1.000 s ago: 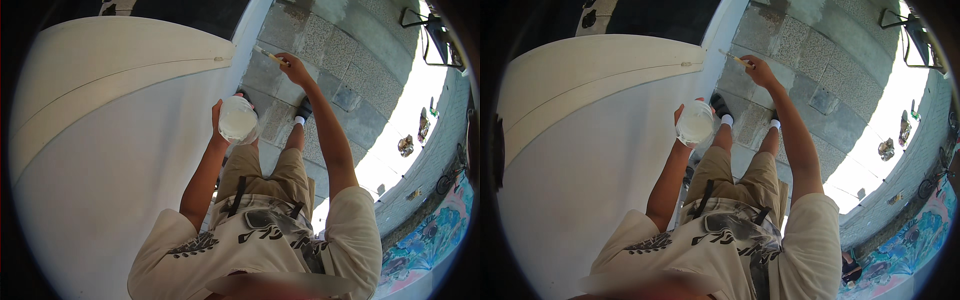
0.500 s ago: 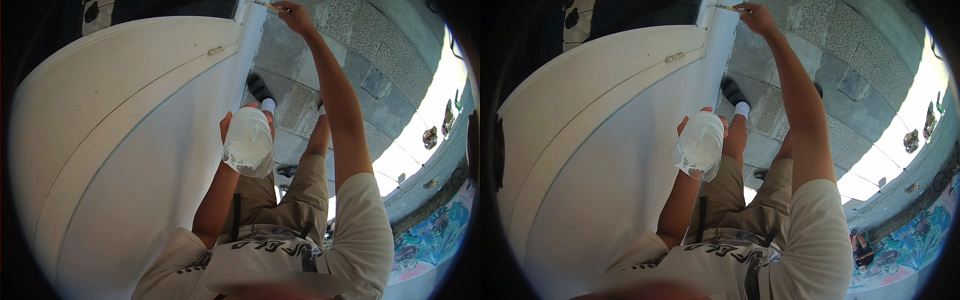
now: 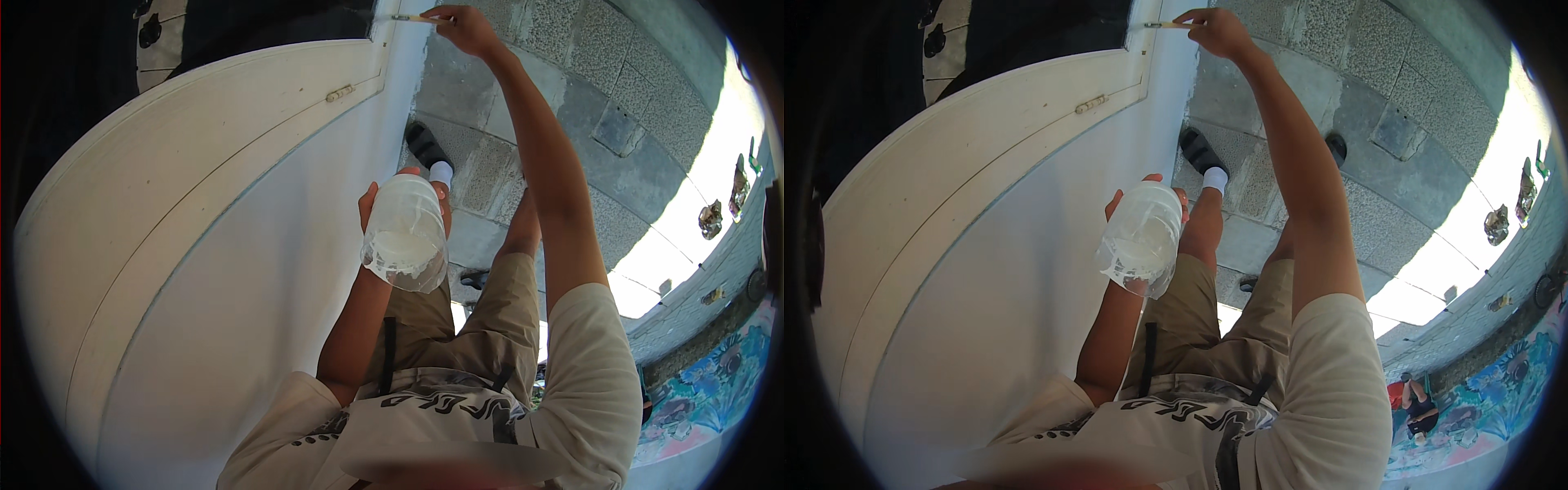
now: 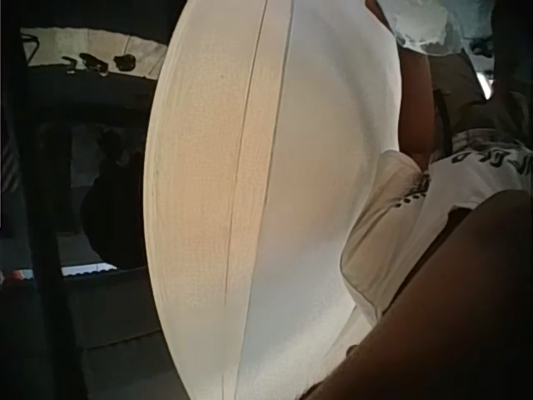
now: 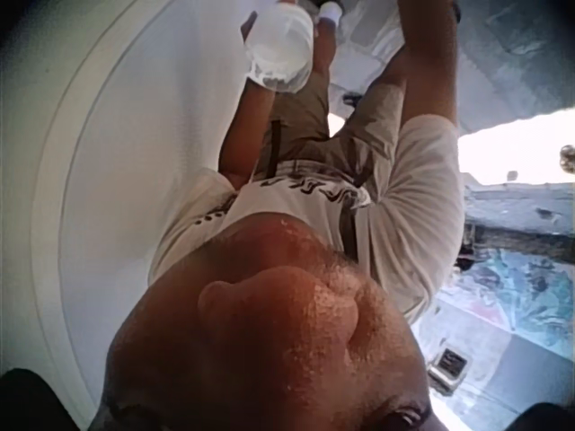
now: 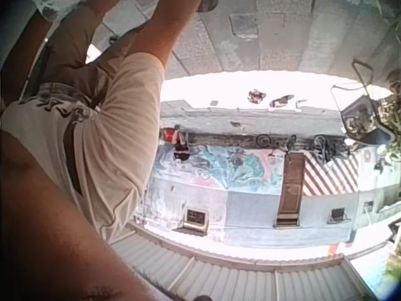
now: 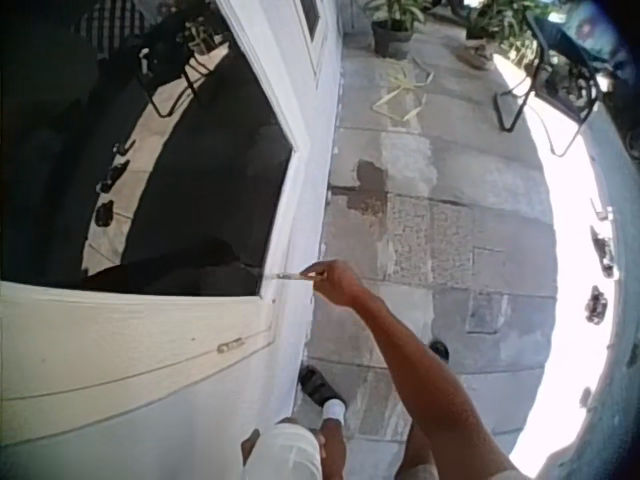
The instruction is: The person paints the white trim around a door frame with a small brush, dipping it into a cup of paint.
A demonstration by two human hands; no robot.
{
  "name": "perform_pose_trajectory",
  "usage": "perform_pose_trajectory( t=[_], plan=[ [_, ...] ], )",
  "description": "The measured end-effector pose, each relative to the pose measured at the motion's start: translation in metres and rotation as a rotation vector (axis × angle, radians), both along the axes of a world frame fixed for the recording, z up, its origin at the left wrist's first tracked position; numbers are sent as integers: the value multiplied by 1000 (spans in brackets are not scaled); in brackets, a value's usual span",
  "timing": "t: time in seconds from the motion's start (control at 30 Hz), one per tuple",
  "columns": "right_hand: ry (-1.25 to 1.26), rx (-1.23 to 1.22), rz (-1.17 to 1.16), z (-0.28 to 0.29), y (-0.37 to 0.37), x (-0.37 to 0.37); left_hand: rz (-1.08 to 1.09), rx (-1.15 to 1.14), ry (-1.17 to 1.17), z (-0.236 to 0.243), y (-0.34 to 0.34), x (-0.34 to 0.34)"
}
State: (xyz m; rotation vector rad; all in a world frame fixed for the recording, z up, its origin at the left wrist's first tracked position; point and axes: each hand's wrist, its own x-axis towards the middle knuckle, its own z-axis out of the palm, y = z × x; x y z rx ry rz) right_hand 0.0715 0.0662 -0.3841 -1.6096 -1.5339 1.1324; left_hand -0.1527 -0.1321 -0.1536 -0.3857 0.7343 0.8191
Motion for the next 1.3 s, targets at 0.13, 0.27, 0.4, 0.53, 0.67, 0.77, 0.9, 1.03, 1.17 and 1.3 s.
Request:
perform_pose_trajectory(
  t=[0.13,0.27,0.4,0.53,0.67,0.77,0.9,1.03,1.17,1.3],
  plan=[
    [130,98,-306,-13,29,28,-15,42,-38,-6,-5,3],
    [123,-6,-195,-8,-21,-35,-10,62,-109,-8,-6,3],
    [214,-156,-125,-4,-79,-69,-43,73,-49,-10,-7,4],
    [112,-240,120,-2,-76,-56,-60,107,-51,-13,-9,4],
    [80,-14,-52,-15,-15,-16,-33,67,-54,-10,-9,7],
    [161,-15,-321,-29,13,18,-20,63,-118,-11,-10,15],
    [141,-25,-285,-16,-17,-34,-2,32,-97,-9,-11,6],
    [210,-140,-191,-7,-73,-74,-14,32,-78,-11,-12,3],
    [99,-233,45,-6,-82,-64,-25,92,-113,-16,-14,2],
    [54,-118,-26,-8,-27,-26,-6,50,-111,-12,-16,3]
  ],
)
